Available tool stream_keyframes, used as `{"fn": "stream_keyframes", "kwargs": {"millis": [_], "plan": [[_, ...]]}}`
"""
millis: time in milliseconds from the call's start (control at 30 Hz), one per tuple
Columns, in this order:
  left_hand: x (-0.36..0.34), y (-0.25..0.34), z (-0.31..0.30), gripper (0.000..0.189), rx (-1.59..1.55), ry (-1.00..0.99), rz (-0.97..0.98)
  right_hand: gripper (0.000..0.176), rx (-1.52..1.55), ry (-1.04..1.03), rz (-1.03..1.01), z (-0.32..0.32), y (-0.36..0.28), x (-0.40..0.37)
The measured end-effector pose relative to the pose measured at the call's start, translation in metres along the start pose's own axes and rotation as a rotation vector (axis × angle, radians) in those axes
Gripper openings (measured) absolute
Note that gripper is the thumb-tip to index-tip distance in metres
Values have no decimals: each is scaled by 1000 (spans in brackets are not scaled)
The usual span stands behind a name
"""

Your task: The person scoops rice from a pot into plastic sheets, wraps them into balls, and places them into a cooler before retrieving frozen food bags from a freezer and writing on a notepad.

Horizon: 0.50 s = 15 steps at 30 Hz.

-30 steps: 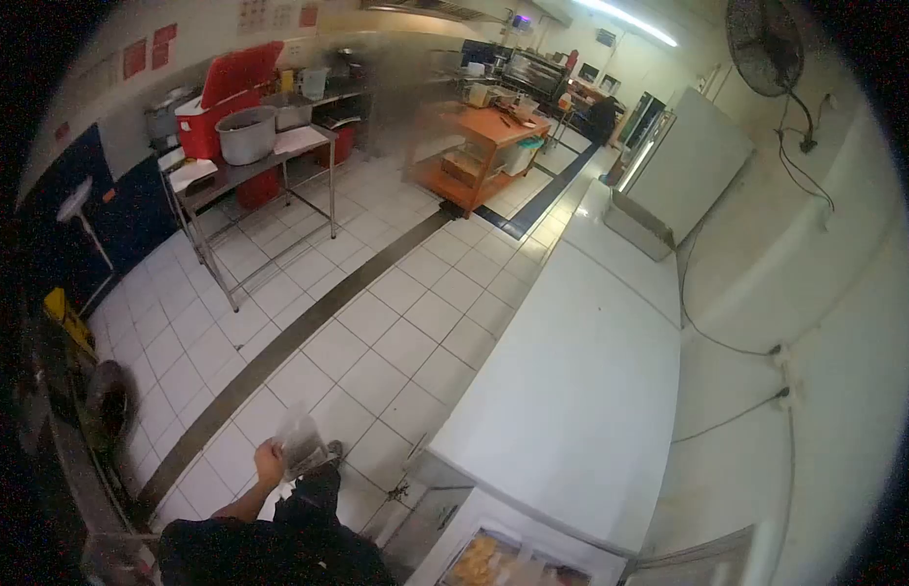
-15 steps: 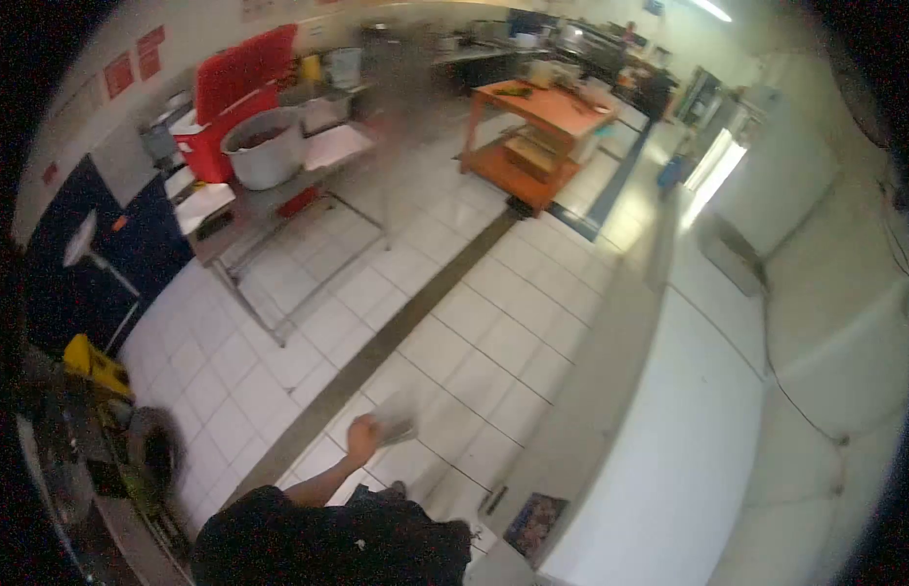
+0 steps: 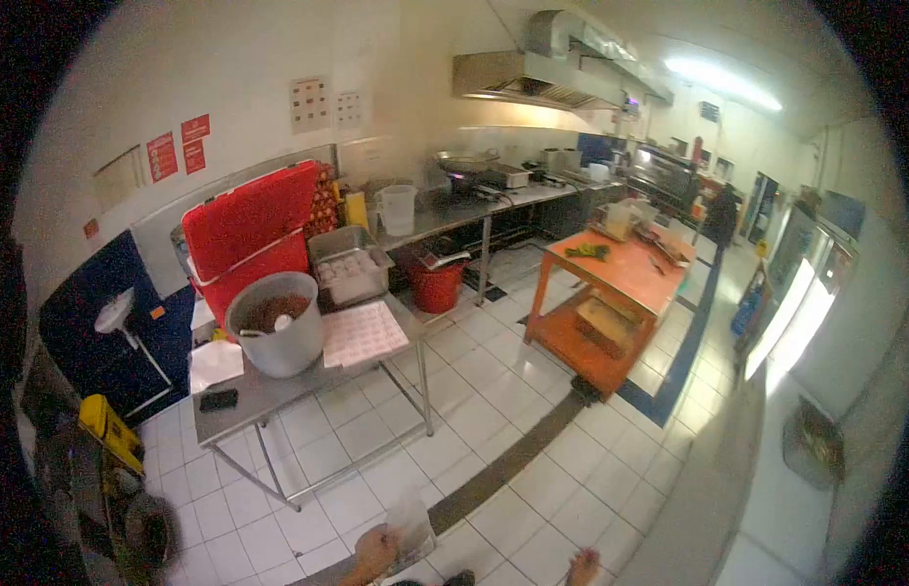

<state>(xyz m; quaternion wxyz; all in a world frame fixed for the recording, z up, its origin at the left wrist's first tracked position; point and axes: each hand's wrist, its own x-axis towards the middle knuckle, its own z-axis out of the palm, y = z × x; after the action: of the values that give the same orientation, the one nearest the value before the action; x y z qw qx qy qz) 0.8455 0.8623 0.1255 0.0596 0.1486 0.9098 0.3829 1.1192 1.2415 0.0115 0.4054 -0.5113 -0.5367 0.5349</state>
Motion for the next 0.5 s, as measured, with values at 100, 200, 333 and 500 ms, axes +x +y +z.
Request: {"fn": "stream_keyframes", "kwargs": {"millis": [100, 200, 333, 500], "plan": [[87, 56, 4, 24, 56, 31, -65, 15, -163, -440, -312, 215, -38, 138], [186, 88, 36, 26, 13, 34, -54, 17, -316, -788, -412, 391, -119, 208], [353, 141, 69, 25, -12, 31, -77, 28, -421, -883, -503, 542, -93, 324], [594, 201, 134, 21, -66, -109, 174, 24, -603, -640, 9, 521, 103, 460]]}}
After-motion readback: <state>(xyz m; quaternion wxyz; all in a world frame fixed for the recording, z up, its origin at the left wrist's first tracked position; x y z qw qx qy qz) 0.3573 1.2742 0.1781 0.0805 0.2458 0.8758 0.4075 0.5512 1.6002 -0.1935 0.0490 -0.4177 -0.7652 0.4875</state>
